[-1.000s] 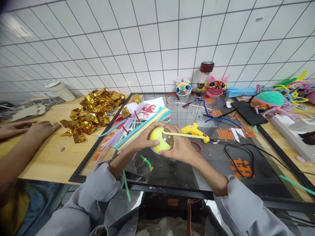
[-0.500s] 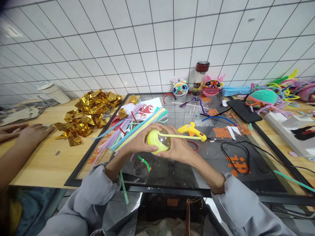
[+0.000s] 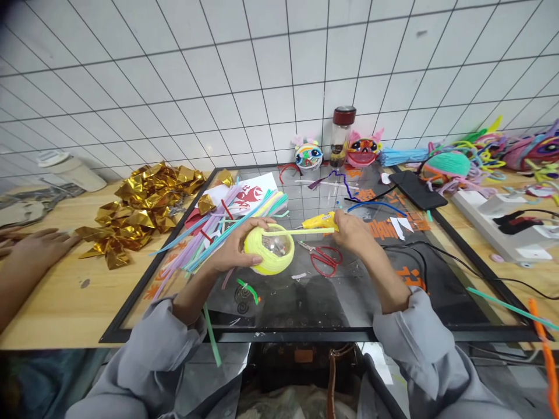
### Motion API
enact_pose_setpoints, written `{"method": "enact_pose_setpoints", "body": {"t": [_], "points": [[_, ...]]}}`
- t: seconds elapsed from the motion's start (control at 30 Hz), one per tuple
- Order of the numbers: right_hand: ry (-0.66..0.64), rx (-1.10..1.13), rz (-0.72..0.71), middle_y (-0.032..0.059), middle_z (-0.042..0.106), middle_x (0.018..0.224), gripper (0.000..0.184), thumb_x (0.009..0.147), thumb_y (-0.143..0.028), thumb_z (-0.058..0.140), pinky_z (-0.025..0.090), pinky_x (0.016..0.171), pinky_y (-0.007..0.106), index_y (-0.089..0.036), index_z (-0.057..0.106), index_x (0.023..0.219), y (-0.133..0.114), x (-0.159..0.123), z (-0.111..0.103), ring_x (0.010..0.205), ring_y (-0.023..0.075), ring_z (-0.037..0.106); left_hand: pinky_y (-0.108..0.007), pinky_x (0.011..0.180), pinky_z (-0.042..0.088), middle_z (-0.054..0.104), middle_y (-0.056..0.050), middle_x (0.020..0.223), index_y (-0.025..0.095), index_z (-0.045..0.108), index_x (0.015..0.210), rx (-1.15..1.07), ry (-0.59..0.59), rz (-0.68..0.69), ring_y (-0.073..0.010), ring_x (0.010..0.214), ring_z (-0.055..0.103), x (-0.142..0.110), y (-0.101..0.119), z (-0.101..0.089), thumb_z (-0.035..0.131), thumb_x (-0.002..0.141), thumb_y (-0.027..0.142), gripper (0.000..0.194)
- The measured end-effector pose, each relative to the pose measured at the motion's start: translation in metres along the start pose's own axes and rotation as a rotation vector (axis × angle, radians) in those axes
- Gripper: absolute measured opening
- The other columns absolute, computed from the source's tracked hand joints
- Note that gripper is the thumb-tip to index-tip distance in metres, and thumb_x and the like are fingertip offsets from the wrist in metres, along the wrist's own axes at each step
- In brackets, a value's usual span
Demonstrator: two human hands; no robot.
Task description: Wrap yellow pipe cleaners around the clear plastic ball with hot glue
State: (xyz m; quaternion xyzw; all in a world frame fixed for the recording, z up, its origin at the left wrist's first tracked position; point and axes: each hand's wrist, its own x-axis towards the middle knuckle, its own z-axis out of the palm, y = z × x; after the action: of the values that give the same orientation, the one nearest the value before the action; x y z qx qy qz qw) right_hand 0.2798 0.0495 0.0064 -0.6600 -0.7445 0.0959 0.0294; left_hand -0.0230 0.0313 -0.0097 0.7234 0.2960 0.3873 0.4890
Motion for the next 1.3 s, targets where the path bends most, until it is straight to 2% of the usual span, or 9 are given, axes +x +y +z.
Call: {"method": "enact_pose_setpoints", "body": {"t": [0.27,0.4,0.53,0.6,0.7,0.87,1.1,1.17,1.3], "points": [[0.042,-0.136,0.223,0.0250,0.073,0.109,0.037,0.090,-0.020,0.053,0.044,0.066,0.036,-0.008,0.056,0.126,0.013,0.007,-0.002,0.094,0.0349,0.071,-0.043,0.107,0.044,0.058,-0.012,0.134,0.021,0.058,0.110,0.005,0.021,-0.020,-0.0326,0.126,0.057,0.002,-0.005,0.010,0.089,0.060,0.046,0.064],[0.047,-0.188,0.261,0.0236,0.074,0.102,0.036,0.087,-0.017,0.056,0.046,0.067,0.035,-0.008,0.059,0.122,0.021,0.004,-0.009,0.093,0.0347,0.071,-0.042,0.108,0.044,0.059,-0.012,0.133,0.021,0.059,0.110,-0.005,0.045,-0.034,-0.0321,0.127,0.056,0.003,-0.007,0.014,0.090,0.060,0.047,0.064],[0.093,-0.218,0.212,0.0267,0.068,0.120,0.033,0.091,-0.024,0.057,0.048,0.073,0.037,-0.010,0.062,0.119,0.014,-0.007,-0.019,0.109,0.0380,0.067,-0.041,0.106,0.045,0.059,-0.012,0.133,0.020,0.059,0.110,-0.006,0.086,-0.047,-0.0319,0.124,0.057,0.004,-0.008,0.014,0.089,0.060,0.047,0.065],[0.071,-0.179,0.084,0.0178,0.070,0.121,0.026,0.092,-0.033,0.059,0.050,0.078,0.034,-0.017,0.064,0.112,0.002,-0.015,-0.020,0.111,0.0317,0.067,-0.041,0.105,0.045,0.058,-0.011,0.133,0.020,0.059,0.111,0.002,0.109,-0.048,-0.0316,0.123,0.057,0.004,-0.007,0.013,0.089,0.060,0.047,0.065],[-0.204,-0.084,-0.204,0.0088,0.075,0.104,0.029,0.086,-0.044,0.070,0.051,0.074,0.031,-0.021,0.066,0.105,-0.024,-0.030,-0.013,0.094,0.0260,0.072,-0.040,0.107,0.044,0.058,-0.010,0.135,0.021,0.058,0.112,-0.010,0.142,-0.049,-0.0305,0.125,0.057,0.004,-0.006,0.009,0.089,0.060,0.046,0.066],[-0.168,-0.164,-0.108,0.0200,0.071,0.119,0.032,0.086,-0.031,0.065,0.052,0.072,0.038,-0.017,0.065,0.115,-0.046,-0.037,0.003,0.098,0.0342,0.073,-0.041,0.112,0.041,0.059,-0.010,0.133,0.021,0.057,0.113,-0.010,0.210,-0.058,-0.0313,0.132,0.053,0.004,-0.009,0.008,0.090,0.060,0.045,0.066],[-0.092,-0.120,0.023,0.0215,0.074,0.105,0.024,0.083,-0.034,0.068,0.053,0.074,0.045,-0.016,0.068,0.099,-0.012,-0.026,-0.004,0.100,0.0400,0.071,-0.034,0.096,0.048,0.063,-0.008,0.127,0.020,0.059,0.113,-0.090,0.197,-0.118,-0.0265,0.113,0.061,0.015,-0.013,0.024,0.091,0.057,0.044,0.068],[0.007,0.025,0.004,0.0197,0.074,0.103,0.026,0.086,-0.038,0.063,0.052,0.077,0.045,-0.016,0.068,0.098,-0.006,-0.023,-0.003,0.099,0.0380,0.070,-0.032,0.095,0.048,0.063,-0.008,0.127,0.020,0.060,0.112,-0.091,0.205,-0.122,-0.0254,0.111,0.060,0.020,-0.012,0.030,0.091,0.056,0.042,0.068],[0.253,0.633,-0.134,0.0121,0.074,0.093,0.029,0.088,-0.037,0.050,0.053,0.080,0.041,-0.018,0.066,0.102,-0.010,-0.006,0.002,0.089,0.0278,0.069,-0.030,0.088,0.048,0.063,-0.006,0.118,0.020,0.060,0.112,-0.094,0.209,-0.152,-0.0219,0.100,0.061,0.031,-0.009,0.040,0.090,0.056,0.039,0.066]]}}
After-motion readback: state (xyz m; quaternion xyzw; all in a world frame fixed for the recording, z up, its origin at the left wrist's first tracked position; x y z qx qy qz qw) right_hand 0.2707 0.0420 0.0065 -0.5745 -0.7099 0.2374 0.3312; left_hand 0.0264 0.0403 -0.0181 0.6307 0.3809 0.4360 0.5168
